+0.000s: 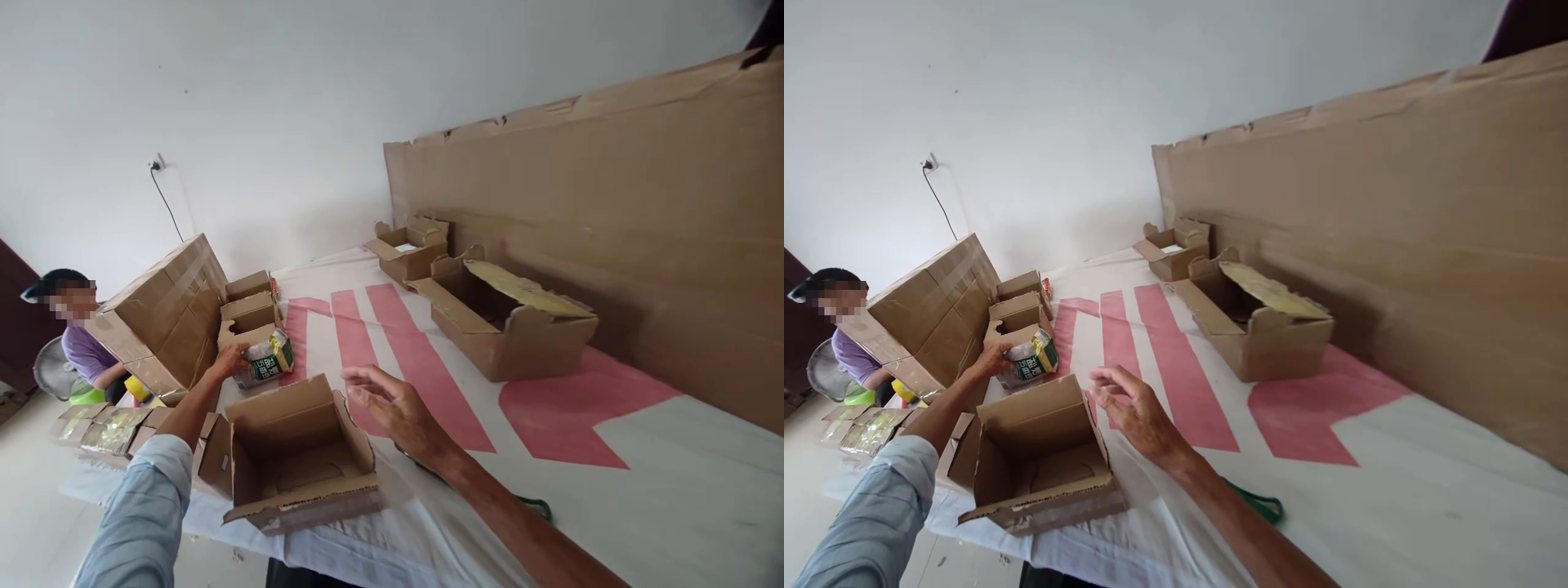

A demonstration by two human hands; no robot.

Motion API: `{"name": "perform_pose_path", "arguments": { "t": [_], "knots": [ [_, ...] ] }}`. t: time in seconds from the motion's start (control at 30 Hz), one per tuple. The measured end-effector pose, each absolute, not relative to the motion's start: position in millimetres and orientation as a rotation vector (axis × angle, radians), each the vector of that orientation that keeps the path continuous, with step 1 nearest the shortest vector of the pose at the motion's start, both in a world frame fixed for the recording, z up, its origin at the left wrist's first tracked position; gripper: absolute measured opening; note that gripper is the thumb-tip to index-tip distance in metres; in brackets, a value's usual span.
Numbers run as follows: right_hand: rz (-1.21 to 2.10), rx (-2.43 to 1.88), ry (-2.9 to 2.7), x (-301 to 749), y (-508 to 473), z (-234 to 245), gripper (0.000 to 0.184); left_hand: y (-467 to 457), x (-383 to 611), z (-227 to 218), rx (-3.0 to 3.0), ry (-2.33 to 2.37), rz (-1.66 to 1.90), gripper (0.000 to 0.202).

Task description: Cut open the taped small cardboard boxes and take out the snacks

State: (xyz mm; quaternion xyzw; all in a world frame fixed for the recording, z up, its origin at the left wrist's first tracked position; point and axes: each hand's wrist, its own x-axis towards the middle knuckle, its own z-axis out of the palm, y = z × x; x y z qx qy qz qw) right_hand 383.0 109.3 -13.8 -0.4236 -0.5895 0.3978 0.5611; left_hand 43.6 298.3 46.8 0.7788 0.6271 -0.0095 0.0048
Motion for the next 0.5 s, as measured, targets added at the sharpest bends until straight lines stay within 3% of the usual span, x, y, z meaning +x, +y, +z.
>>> {"name": "perform_pose_path", "arguments": {
  "t": [0.23,0.5],
  "knots": [
    [1.01,-1.098,-1.281,386,113,-76,0.046,327,52,39,2.465,2.165,-0.251,0.037],
    [1.013,-1.116,-1.382,381,118,-104,0.041,348,59,29,2.449,2.417,-0.21,0.039]
  ]
}}
